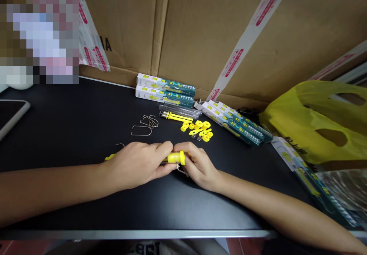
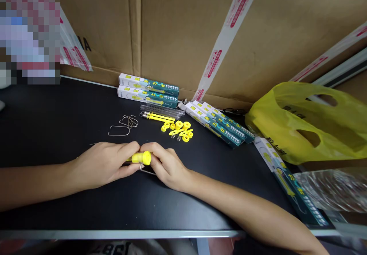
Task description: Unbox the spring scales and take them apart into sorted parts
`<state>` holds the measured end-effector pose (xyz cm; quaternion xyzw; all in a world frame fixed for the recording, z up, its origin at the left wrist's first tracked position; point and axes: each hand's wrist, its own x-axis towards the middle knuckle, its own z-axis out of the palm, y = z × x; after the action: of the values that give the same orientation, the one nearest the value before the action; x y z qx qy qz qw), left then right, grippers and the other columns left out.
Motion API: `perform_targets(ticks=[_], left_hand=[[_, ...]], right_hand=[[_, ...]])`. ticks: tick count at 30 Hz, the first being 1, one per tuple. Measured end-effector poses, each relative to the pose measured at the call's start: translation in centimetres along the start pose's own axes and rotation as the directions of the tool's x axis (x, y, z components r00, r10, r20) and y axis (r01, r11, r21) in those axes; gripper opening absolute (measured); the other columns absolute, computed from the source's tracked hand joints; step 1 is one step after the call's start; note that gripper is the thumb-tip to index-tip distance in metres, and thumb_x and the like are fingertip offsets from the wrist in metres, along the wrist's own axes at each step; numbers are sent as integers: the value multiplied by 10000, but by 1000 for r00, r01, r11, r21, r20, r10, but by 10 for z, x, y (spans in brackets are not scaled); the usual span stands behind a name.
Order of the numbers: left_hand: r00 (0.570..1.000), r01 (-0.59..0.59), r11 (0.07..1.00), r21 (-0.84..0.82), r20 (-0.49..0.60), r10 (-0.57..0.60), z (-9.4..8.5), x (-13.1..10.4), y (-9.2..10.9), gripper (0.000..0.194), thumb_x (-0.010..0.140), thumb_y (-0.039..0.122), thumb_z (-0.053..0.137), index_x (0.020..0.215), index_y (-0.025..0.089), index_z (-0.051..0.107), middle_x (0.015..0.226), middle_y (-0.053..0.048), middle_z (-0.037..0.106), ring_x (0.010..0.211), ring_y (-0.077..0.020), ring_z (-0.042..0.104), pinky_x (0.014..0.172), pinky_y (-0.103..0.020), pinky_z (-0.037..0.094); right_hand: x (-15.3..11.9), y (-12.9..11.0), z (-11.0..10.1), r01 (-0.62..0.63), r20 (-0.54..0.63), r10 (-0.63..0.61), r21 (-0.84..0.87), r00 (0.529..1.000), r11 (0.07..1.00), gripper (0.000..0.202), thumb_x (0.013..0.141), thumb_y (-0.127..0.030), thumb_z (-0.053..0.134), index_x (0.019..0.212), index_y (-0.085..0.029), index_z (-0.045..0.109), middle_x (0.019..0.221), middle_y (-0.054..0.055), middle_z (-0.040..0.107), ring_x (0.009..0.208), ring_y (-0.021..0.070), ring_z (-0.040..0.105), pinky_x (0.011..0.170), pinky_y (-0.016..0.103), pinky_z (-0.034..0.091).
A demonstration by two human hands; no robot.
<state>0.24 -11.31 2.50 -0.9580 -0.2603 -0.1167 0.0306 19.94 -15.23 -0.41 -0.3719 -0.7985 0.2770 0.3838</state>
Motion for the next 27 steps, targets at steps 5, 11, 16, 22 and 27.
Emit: perform_targets(ticks=[5, 11, 16, 22, 27], left_hand=[[1000, 21, 999, -38, -5, -22, 1, 0, 1, 175, 934, 362, 440, 860, 204, 431, 670, 40, 635, 540, -161, 642, 420, -234, 324], [999, -5, 999, -50, -42, 3, 3, 0, -1, 145, 941, 337, 425, 883, 206, 446, 645, 51, 614, 508, -149, 618, 414, -241, 304], [1000, -3, 999, -43, -29, 1, 3, -2, -2, 161, 944, 354, 415, 888, 209, 457, 603, 55, 591, 478, -145, 591, 412, -236, 276], [999, 10, 993, -119, 42, -5, -1, 0, -3, 189, 942, 370, 411, 850, 209, 446, 597, 58, 584, 499, -140, 598, 429, -227, 267], [987, 7, 970, -241, 157, 32, -8, 5, -9, 213, 939, 404, 414, 853, 209, 426, 610, 58, 572, 529, -146, 598, 457, -223, 281]], right_hand=[[-2, 1, 2, -211, 70, 199, 293, 978, 933, 165, 977, -317, 367, 1044, -211, 475, 701, -48, 499, 407, 37, 455, 366, 159, 363], [-2, 2, 4, -331, 133, 305, 478, 943, 814, 178, 964, -369, 397, 1038, -217, 455, 649, -74, 471, 356, 22, 407, 307, 131, 315], [1, 0, 4, -273, 76, 270, 465, 960, 842, 163, 960, -343, 424, 1003, -200, 488, 615, -75, 437, 363, 20, 359, 330, 142, 316], [1, -2, 3, -157, 5, 160, 246, 987, 957, 154, 967, -325, 398, 974, -200, 488, 682, -32, 470, 476, 60, 419, 415, 179, 361], [-1, 0, 2, -59, 2, 60, 116, 998, 991, 155, 981, -311, 348, 975, -202, 458, 725, -17, 481, 535, 73, 452, 475, 191, 389]])
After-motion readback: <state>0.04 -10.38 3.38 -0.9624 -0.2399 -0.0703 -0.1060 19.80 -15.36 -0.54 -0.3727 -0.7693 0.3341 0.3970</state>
